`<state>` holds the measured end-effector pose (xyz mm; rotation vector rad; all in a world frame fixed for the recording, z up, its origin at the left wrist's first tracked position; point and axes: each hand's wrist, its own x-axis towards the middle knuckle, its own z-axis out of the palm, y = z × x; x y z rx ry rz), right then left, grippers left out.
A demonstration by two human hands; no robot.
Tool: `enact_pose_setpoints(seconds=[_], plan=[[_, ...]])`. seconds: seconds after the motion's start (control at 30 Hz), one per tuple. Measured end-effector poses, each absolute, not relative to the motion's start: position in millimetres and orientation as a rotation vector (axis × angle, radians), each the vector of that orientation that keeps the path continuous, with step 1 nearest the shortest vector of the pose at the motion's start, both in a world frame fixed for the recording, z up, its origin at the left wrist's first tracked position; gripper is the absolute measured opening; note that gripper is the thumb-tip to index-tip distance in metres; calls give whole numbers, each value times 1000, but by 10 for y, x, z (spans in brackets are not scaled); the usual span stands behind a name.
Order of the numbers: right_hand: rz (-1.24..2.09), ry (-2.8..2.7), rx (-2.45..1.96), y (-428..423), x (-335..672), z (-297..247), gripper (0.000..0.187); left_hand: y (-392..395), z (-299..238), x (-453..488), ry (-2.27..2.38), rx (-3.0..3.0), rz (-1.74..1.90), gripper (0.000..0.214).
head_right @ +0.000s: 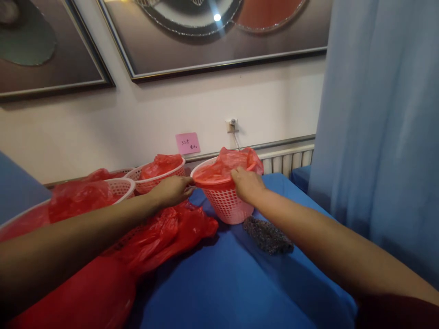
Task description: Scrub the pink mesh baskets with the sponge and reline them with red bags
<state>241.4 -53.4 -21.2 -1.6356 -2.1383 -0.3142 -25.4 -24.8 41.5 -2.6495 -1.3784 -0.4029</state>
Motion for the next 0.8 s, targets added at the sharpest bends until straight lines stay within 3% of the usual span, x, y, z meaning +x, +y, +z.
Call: enact_pose_setpoints(seconds=[0.1,0.2,0.4,0.53,0.67,0.8], plan=[[-323,-2072,-1707,-450,2761,-322,32,-195,516,-227,-1468,-2558,-337,17],[-370,-2040,-1706,-505,2899,-375,33,-122,608,-38,-1545,-2476,-514,20],[-376,-2187,-1447,-707,2514,-337,43,76,680,558,-1714,-2405,-677,52],[-312,-2212,-1499,-646,2413,-333,40,225,615,654,-1974,-2424,-857,33],[-300,-2130,-1545,-508,2577,-373,38,299,525,558,-2014,-2359,-1289,24],[-267,-2065,-1544,-416,2715,-398,34,185,350,538,-1979,-2137,-2008,34]])
